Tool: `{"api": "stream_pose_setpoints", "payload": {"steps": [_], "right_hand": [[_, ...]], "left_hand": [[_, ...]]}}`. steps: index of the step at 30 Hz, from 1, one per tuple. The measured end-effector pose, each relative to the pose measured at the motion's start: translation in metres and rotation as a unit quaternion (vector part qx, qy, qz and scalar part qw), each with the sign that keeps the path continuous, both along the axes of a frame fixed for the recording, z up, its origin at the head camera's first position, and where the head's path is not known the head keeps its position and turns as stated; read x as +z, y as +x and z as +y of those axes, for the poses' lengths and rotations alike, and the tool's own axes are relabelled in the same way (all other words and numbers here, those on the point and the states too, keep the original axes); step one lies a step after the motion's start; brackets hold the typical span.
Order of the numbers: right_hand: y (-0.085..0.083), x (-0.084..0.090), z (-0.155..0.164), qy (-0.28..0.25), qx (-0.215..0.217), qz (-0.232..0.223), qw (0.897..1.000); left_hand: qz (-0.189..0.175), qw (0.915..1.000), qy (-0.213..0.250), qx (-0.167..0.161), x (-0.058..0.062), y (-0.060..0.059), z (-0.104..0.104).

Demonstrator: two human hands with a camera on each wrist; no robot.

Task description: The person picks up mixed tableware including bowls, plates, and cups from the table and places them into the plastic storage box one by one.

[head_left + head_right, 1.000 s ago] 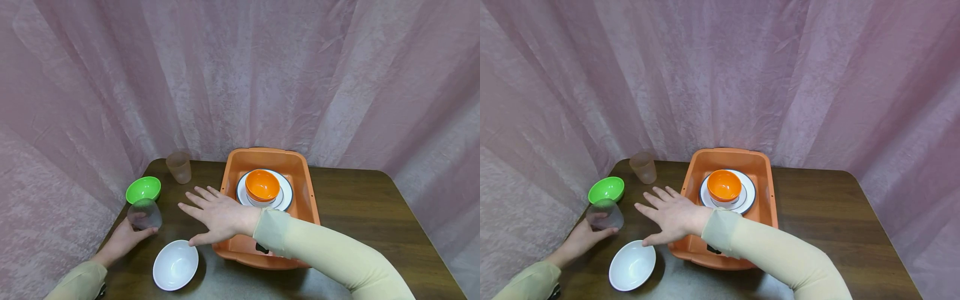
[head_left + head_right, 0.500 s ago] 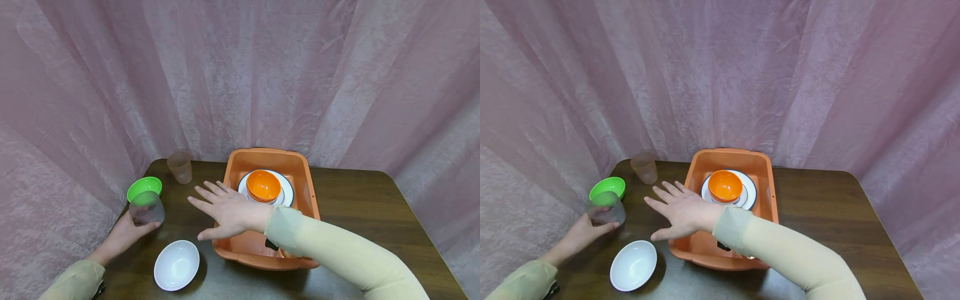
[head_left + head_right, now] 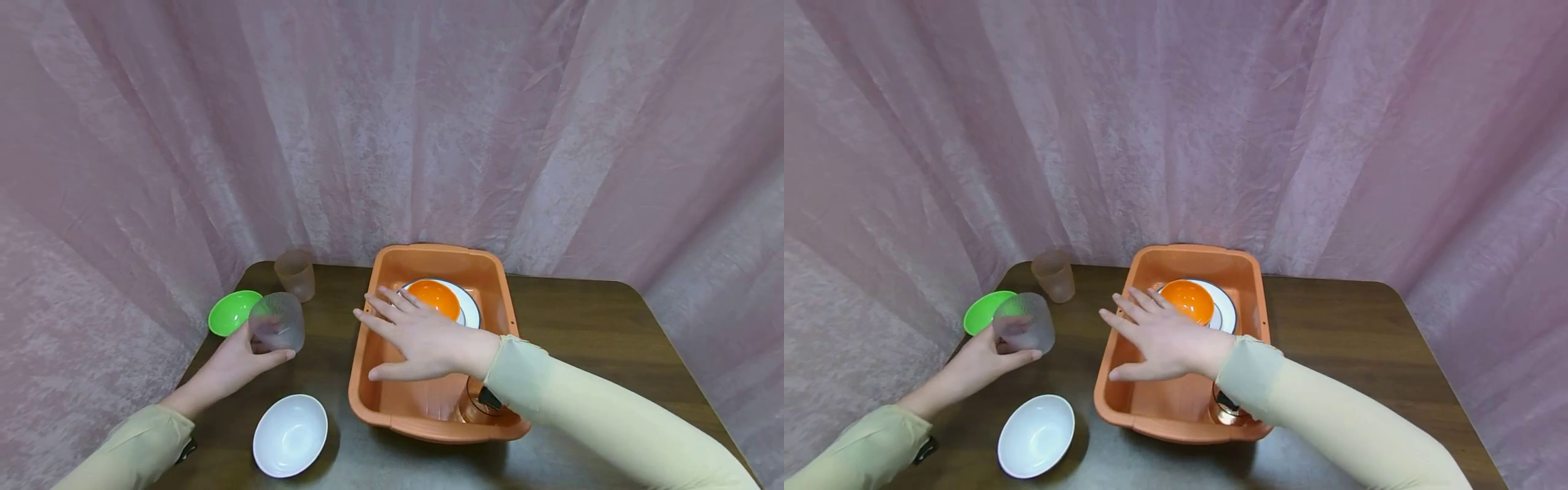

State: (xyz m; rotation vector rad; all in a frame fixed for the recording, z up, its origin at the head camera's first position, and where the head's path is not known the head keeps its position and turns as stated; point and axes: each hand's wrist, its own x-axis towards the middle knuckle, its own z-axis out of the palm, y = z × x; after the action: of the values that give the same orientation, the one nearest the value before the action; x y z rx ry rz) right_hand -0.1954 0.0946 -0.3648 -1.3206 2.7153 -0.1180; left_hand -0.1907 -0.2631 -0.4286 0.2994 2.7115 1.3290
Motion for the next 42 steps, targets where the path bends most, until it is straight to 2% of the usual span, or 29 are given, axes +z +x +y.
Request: {"api": "stream_pose_setpoints", "payload": {"steps": [3, 7, 11, 14, 20, 26, 30, 36, 42], "right_hand": [[0.002, 0.001, 0.014, 0.000, -0.020, -0.002, 1.000], [0.007, 0.003, 0.033, 0.000, -0.046, -0.002, 0.999], [0.013, 0.006, 0.051, -0.014, -0.052, 0.015, 0.998], [0.017, 0.007, 0.064, -0.032, -0.053, 0.030, 0.998], [0.030, 0.008, 0.090, -0.043, -0.077, 0.036, 0.995], [0.044, 0.005, 0.114, -0.043, -0.103, 0.040, 0.993], [0.053, 0.003, 0.128, -0.054, -0.116, 0.046, 0.991], [0.065, 0.001, 0.146, -0.072, -0.132, 0.064, 0.987], [0.072, -0.001, 0.161, -0.074, -0.142, 0.082, 0.984]], "left_hand": [[-0.004, 0.9997, 0.016, -0.019, 0.007, -0.003, 0.014], [0.011, 0.9985, 0.019, -0.049, 0.018, -0.006, 0.035], [0.034, 0.9960, 0.007, -0.082, 0.031, -0.007, 0.058], [0.042, 0.9931, 0.017, -0.108, 0.038, -0.008, 0.075], [0.038, 0.9858, 0.047, -0.157, 0.046, -0.011, 0.108], [0.029, 0.9745, 0.084, -0.206, 0.050, -0.012, 0.136], [0.017, 0.9710, 0.095, -0.219, 0.051, -0.011, 0.154], [0.002, 0.9717, 0.081, -0.222, 0.053, -0.008, 0.177], [0.006, 0.9698, 0.075, -0.232, 0.053, -0.009, 0.191]]}}
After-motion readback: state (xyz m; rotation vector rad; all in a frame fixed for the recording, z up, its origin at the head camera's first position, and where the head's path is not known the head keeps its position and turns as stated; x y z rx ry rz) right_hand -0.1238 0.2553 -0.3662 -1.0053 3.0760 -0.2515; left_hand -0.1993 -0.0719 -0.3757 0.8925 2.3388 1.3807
